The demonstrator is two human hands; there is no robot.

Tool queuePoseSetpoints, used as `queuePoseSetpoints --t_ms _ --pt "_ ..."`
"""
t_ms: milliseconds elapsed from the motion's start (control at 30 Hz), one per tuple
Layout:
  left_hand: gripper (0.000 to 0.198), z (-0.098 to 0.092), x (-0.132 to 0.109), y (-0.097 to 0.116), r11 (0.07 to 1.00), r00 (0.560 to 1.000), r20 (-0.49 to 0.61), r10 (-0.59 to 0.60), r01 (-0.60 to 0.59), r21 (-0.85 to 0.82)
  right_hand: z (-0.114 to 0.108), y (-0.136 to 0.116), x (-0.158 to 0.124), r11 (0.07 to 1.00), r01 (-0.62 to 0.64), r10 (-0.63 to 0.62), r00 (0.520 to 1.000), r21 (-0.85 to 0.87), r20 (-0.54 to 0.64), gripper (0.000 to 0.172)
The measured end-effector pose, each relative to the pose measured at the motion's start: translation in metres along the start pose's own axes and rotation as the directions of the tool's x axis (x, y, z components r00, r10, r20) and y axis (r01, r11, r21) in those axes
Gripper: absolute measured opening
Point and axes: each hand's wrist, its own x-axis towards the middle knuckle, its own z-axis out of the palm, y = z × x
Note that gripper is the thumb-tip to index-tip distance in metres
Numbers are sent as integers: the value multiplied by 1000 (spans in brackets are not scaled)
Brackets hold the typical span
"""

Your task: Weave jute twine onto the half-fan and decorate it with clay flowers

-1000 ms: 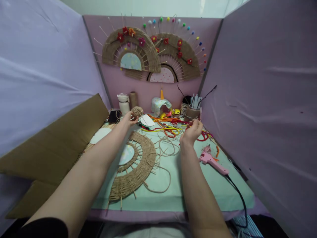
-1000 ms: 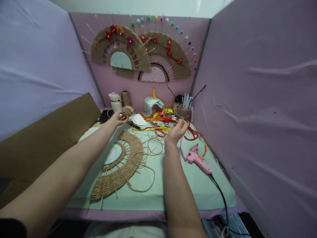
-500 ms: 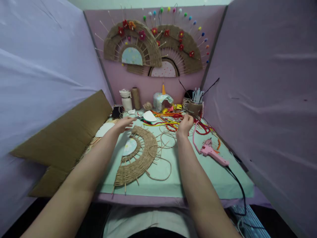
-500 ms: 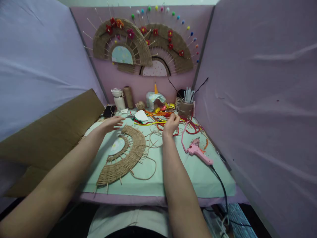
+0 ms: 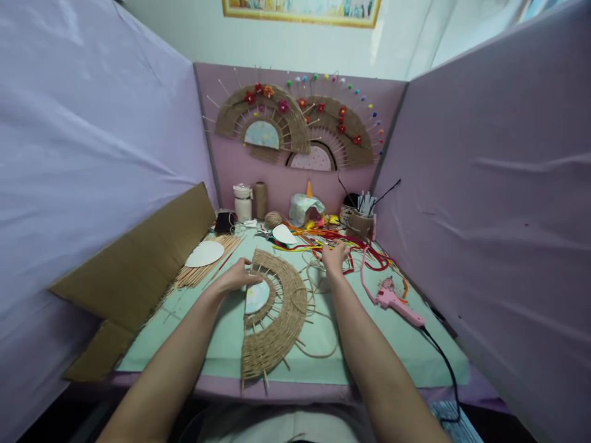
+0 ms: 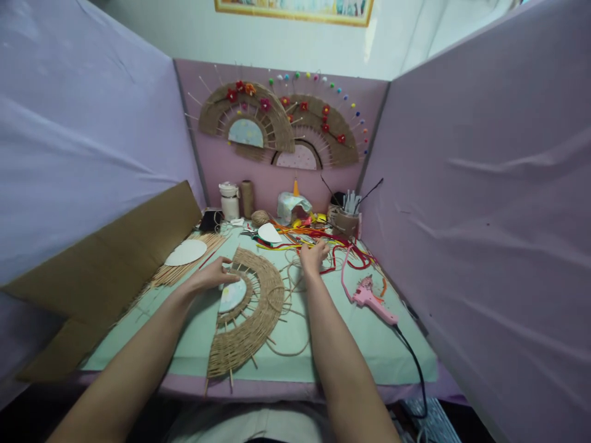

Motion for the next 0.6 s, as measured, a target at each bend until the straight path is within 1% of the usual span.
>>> queuePoseSetpoints --t_ms 67,133,200,300,367,467,533,567,600 --pt "51 -4 -4 2 995 995 74 -68 73 -62 2 2 -1 1000 22 -21 999 -21 29 27" --pt "45 -10 -6 4 986 986 125 -107 122 -117 3 4 -1 999 37 -35 998 -33 53 27" --pt "37 -15 -5 5 978 982 160 -101 128 -166 4 4 -1 998 43 -40 996 -38 74 27" --pt "24 -24 -2 7 962 982 173 -68 111 -250 3 3 0 998 52 -49 995 -33 86 26" --pt "18 -32 2 11 936 990 140 -35 82 -342 1 2 1 998 61 -60 996 -21 66 26" --pt "12 -44 7 24 844 1000 19 21 -8 -536 -2 -2 3 998 65 -65 998 -1 4 31" --pt "12 -47 9 38 764 998 -65 -12 -33 -644 -5 -5 4 998 60 -59 998 9 -35 35" --pt "14 -47 10 45 730 996 -82 -45 -24 -683 -5 -7 5 998 58 -58 997 11 -48 37" --pt "17 -45 10 52 704 994 -74 -76 1 -710 -6 -8 5 998 61 -60 997 12 -56 38"
